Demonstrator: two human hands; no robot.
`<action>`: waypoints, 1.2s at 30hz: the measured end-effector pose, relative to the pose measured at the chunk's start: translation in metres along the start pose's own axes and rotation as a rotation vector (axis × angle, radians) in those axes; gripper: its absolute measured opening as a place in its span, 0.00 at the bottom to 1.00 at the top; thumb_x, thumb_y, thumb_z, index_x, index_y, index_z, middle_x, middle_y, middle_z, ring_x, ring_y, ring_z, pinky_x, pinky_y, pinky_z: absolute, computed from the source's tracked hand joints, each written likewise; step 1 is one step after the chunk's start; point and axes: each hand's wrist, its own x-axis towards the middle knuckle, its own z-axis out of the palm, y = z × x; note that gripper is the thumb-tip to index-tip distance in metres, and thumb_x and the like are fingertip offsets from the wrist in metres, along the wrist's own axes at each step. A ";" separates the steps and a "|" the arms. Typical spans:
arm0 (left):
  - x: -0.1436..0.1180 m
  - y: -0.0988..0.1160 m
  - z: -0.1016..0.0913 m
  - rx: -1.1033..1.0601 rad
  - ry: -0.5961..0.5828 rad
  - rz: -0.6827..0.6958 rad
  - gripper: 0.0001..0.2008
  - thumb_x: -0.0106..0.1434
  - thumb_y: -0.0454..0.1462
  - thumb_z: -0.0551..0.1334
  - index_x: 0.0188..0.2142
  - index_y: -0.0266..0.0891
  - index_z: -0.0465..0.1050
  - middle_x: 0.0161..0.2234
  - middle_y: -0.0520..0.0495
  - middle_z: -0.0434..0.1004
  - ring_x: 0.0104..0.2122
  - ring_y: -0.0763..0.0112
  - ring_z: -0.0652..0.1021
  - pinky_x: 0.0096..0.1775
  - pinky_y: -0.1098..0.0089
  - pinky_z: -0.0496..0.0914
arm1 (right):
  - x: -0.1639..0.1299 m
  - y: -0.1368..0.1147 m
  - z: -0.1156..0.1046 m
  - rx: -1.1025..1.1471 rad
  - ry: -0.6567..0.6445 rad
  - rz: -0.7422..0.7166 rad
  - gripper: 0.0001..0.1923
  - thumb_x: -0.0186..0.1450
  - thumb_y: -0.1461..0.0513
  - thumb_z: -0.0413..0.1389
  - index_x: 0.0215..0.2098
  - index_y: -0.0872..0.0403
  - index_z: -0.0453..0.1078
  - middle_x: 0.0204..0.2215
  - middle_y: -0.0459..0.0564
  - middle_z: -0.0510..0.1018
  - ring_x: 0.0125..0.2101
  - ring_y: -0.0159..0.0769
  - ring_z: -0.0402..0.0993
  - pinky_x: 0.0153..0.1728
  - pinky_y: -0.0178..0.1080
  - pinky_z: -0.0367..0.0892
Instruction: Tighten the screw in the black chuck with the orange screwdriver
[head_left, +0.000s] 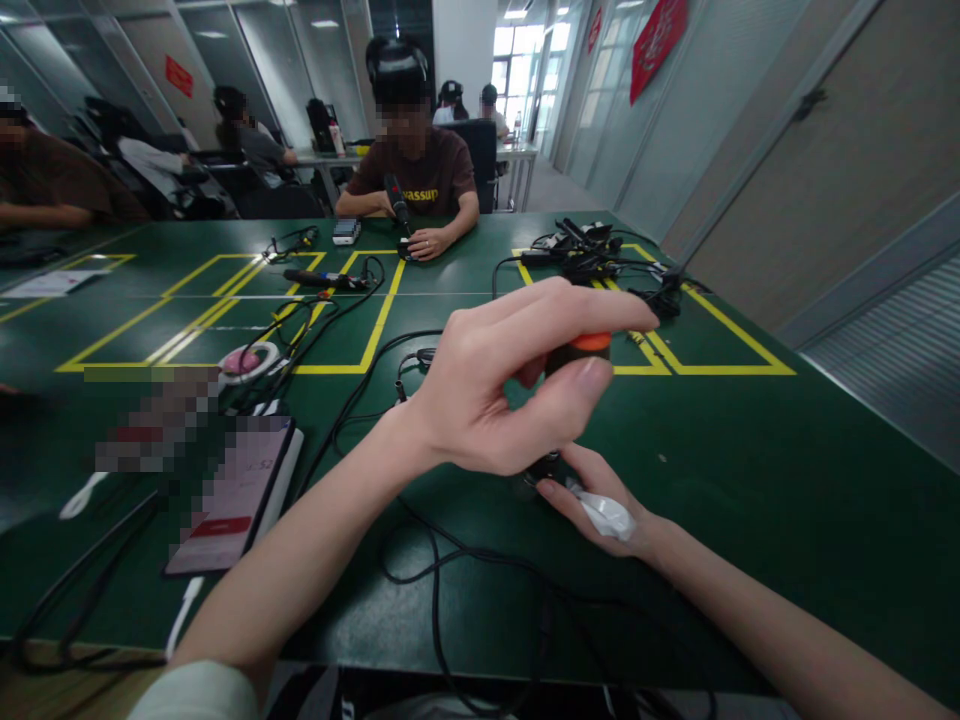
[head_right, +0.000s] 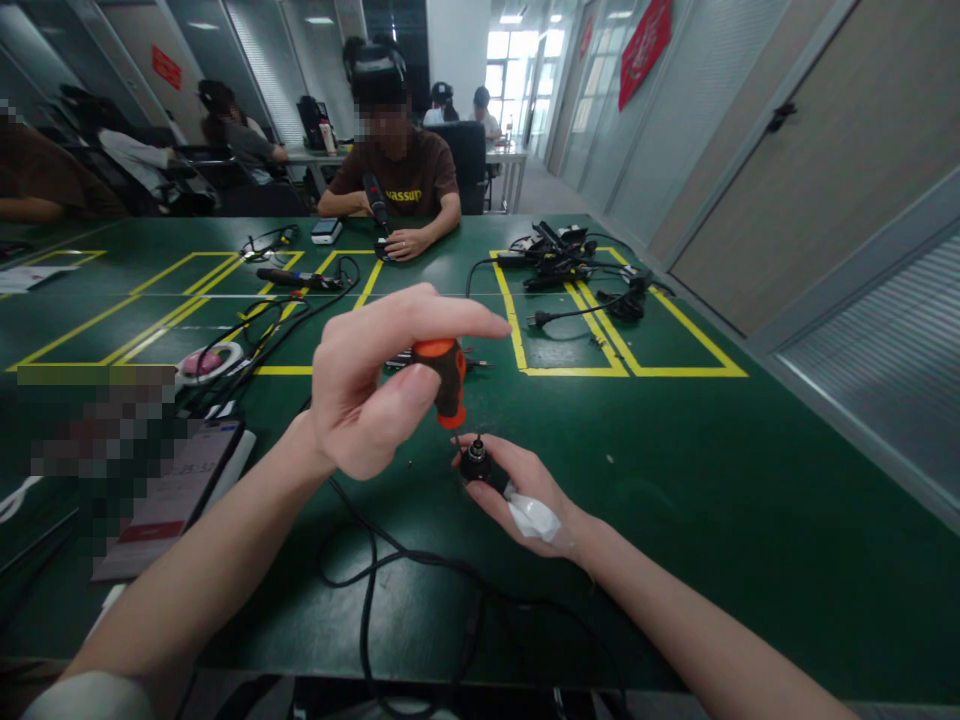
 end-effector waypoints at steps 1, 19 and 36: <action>0.000 0.000 0.000 -0.015 -0.007 -0.012 0.16 0.75 0.38 0.52 0.49 0.38 0.77 0.37 0.48 0.82 0.33 0.74 0.79 0.39 0.68 0.78 | 0.000 0.000 0.000 -0.004 -0.003 0.000 0.16 0.74 0.59 0.57 0.58 0.53 0.72 0.46 0.57 0.87 0.44 0.48 0.85 0.51 0.47 0.80; 0.003 0.000 0.003 -0.011 -0.006 -0.009 0.13 0.75 0.37 0.58 0.53 0.40 0.79 0.34 0.50 0.79 0.34 0.74 0.80 0.39 0.68 0.79 | 0.000 0.002 0.000 0.004 -0.011 -0.002 0.17 0.74 0.59 0.57 0.59 0.53 0.72 0.49 0.58 0.86 0.46 0.47 0.85 0.52 0.46 0.79; 0.002 -0.001 0.004 0.050 0.034 -0.009 0.10 0.72 0.38 0.62 0.50 0.41 0.78 0.35 0.50 0.79 0.31 0.75 0.78 0.36 0.67 0.82 | 0.001 0.001 -0.001 0.015 -0.030 0.005 0.18 0.75 0.58 0.56 0.60 0.54 0.71 0.49 0.59 0.85 0.48 0.48 0.85 0.52 0.46 0.79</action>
